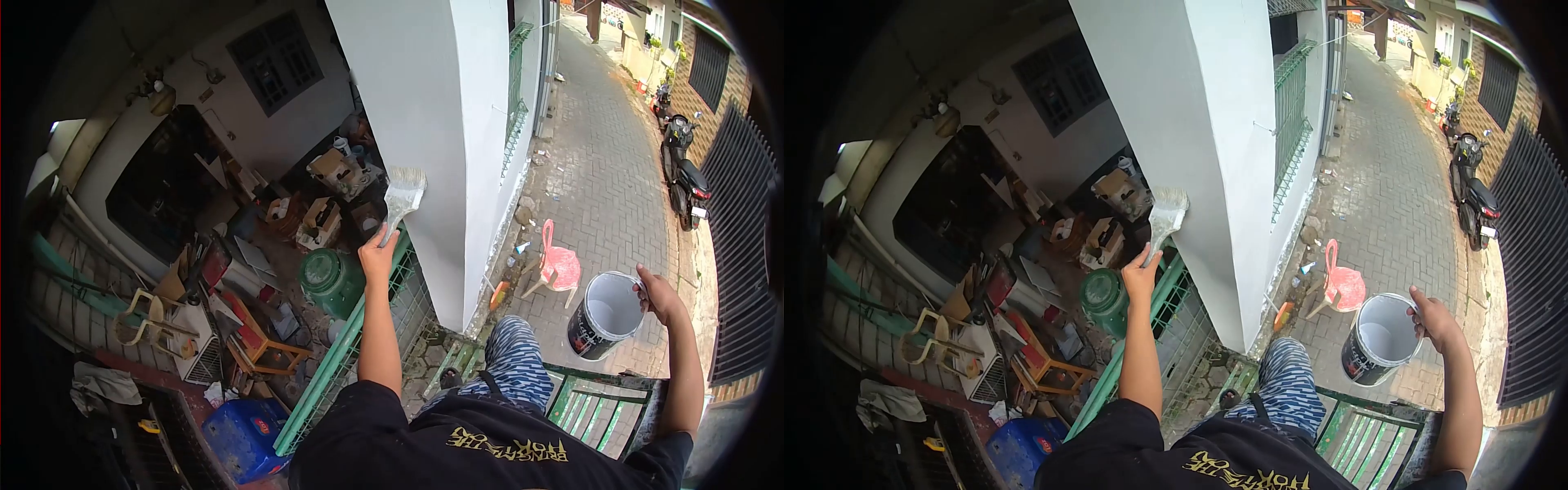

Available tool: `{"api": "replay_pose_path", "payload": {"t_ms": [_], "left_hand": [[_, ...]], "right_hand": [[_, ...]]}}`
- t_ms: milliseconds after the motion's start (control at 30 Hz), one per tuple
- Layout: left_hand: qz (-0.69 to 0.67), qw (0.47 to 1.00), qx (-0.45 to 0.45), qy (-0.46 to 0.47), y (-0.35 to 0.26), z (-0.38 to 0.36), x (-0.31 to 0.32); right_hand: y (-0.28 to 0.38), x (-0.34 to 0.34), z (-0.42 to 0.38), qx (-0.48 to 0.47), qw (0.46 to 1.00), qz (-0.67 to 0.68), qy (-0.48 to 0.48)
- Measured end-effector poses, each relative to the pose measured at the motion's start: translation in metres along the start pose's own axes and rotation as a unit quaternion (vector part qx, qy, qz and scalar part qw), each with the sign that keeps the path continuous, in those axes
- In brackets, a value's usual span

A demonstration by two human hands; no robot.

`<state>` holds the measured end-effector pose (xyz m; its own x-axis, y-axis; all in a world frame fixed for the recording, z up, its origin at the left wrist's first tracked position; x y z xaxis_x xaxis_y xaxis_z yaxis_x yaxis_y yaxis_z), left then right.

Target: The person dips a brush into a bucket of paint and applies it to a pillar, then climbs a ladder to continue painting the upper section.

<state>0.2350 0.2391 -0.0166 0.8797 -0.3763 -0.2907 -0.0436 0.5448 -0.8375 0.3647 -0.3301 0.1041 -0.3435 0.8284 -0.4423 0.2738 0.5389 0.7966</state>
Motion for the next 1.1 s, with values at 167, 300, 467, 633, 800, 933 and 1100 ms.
{"api": "replay_pose_path", "payload": {"t_ms": [167, 300, 467, 633, 800, 933, 1100], "left_hand": [[0.165, 0.972, -0.125, 0.112, 0.087, -0.071, 0.012], [0.312, 0.883, -0.22, 0.272, 0.117, -0.083, 0.021], [0.314, 0.873, -0.231, 0.294, 0.131, -0.051, 0.042], [0.349, 0.895, -0.109, 0.257, 0.063, 0.011, 0.033], [0.268, 0.943, -0.095, 0.171, 0.028, 0.021, -0.015], [0.11, 0.993, -0.023, 0.039, 0.025, -0.001, -0.03], [-0.02, 0.999, 0.039, -0.023, 0.05, -0.028, -0.001]], "right_hand": [[-0.005, 0.0, 0.002, 0.002, 1.0, 0.014, 0.009], [-0.002, 0.001, 0.002, 0.008, 0.999, 0.008, 0.031], [0.001, 0.002, 0.002, 0.021, 0.999, -0.01, 0.024], [0.002, 0.002, 0.0, 0.011, 1.0, -0.007, 0.02], [0.001, 0.002, 0.003, 0.025, 0.999, -0.02, 0.018], [-0.002, 0.001, 0.003, 0.027, 0.999, -0.019, 0.011], [0.0, 0.002, 0.002, 0.034, 0.999, -0.026, 0.004]]}}
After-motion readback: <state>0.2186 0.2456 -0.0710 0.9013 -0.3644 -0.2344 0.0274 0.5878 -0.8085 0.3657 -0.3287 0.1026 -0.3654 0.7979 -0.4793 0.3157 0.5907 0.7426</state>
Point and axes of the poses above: each hand's wrist, its own z-axis towards the middle knuckle, its own x-axis out of the palm, y = z × x, the point moved 3 cm from there along z, towards the middle knuckle, and after that the axes turned 7 degrees about -x, right-handed, at the moved point
